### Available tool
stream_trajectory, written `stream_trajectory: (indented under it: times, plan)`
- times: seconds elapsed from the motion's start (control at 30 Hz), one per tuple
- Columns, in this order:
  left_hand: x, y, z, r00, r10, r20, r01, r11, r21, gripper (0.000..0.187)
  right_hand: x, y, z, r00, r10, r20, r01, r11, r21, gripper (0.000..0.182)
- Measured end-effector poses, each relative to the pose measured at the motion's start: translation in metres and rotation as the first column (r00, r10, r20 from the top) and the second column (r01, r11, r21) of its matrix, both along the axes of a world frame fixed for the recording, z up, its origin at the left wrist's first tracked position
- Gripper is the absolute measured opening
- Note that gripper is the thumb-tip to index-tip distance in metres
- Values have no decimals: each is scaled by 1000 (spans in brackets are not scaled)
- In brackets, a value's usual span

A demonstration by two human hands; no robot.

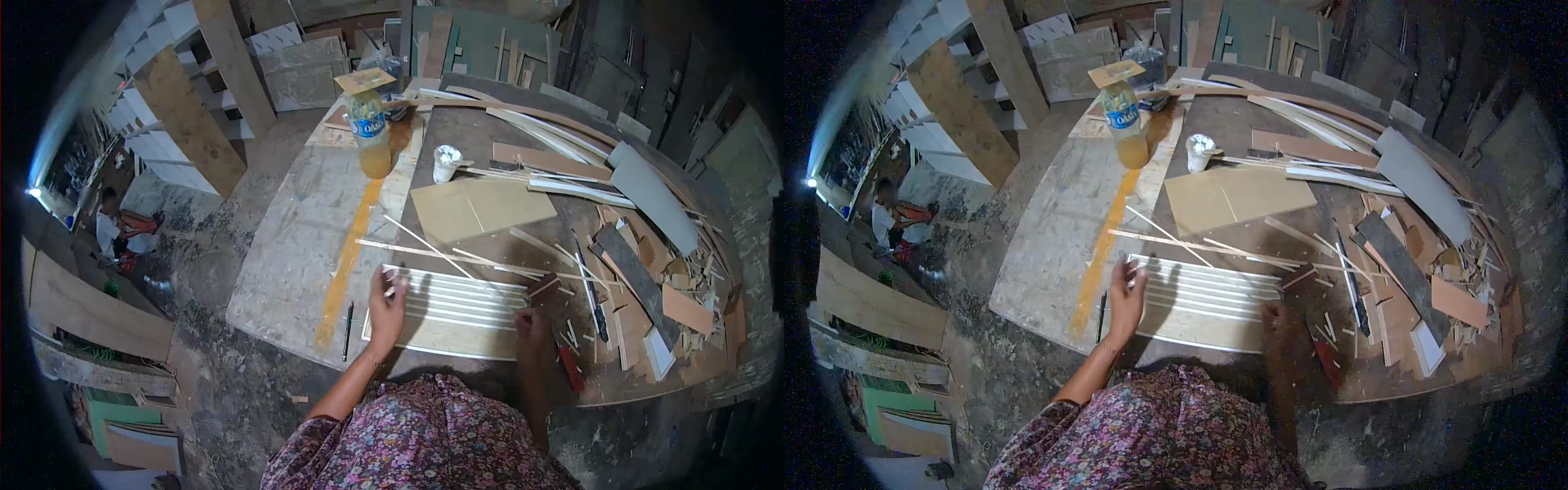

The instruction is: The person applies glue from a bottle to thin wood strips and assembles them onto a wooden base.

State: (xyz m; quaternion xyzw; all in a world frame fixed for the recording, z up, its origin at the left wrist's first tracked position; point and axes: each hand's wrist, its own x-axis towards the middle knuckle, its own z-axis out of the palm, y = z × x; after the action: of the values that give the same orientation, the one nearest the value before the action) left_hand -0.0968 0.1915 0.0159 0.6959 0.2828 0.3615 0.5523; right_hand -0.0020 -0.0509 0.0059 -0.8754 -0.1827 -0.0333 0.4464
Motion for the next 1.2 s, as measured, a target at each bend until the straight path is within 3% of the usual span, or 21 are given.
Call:
stream_trajectory:
  times: [0.03,0.07,0.17,0.27,0.37,0.4,0.53,0.57,0.67,0.7,0.8,0.93,1.0,1.1,1.13,1.2]
  plan:
    - [13,0,6,996,-69,61,82,961,-264,45,-3,9,-5,999,28,31,-29,999,36,7]
    - [25,0,12,983,-121,141,177,847,-501,44,-5,18,-17,996,55,64,-59,996,72,7]
    - [54,10,11,956,-213,200,291,750,-594,51,-16,46,-15,934,201,297,-238,967,92,4]
    - [76,18,4,952,-197,232,303,690,-657,45,-30,58,-10,947,269,174,-277,961,22,5]
    - [89,28,3,964,-153,218,250,801,-544,34,-24,64,-16,944,330,24,-331,937,111,7]
    - [90,33,2,970,-148,194,226,846,-483,33,-23,65,-16,957,285,51,-289,952,98,8]
    - [79,56,-16,998,-18,-53,18,1000,-8,32,-16,70,-9,989,124,84,-135,981,140,10]
    - [74,57,-20,995,8,-104,-4,999,41,43,-13,73,-6,992,97,75,-109,979,172,10]
    - [80,49,-19,995,-10,-101,-15,969,-245,58,-9,82,-8,967,83,242,-123,980,155,13]
    - [86,49,-19,999,-26,-33,15,953,-303,68,-8,83,-4,924,184,335,-228,969,97,17]
    - [103,60,-17,993,-101,-64,62,893,-445,70,-10,88,-11,834,293,468,-336,942,10,20]
    - [126,66,-16,987,-54,154,134,806,-576,50,-19,91,-10,840,404,361,-426,905,-22,23]
    - [133,71,-10,983,-140,119,183,802,-569,39,-14,88,-1,839,469,278,-483,876,-21,33]
    - [144,74,3,968,-215,131,251,801,-543,31,10,88,-8,886,423,189,-432,902,6,39]
    - [148,76,6,965,-234,116,259,806,-532,30,30,92,-20,893,370,256,-368,928,-59,38]
    - [158,79,11,958,-271,89,277,813,-511,27,77,113,-17,961,266,80,-273,958,85,32]
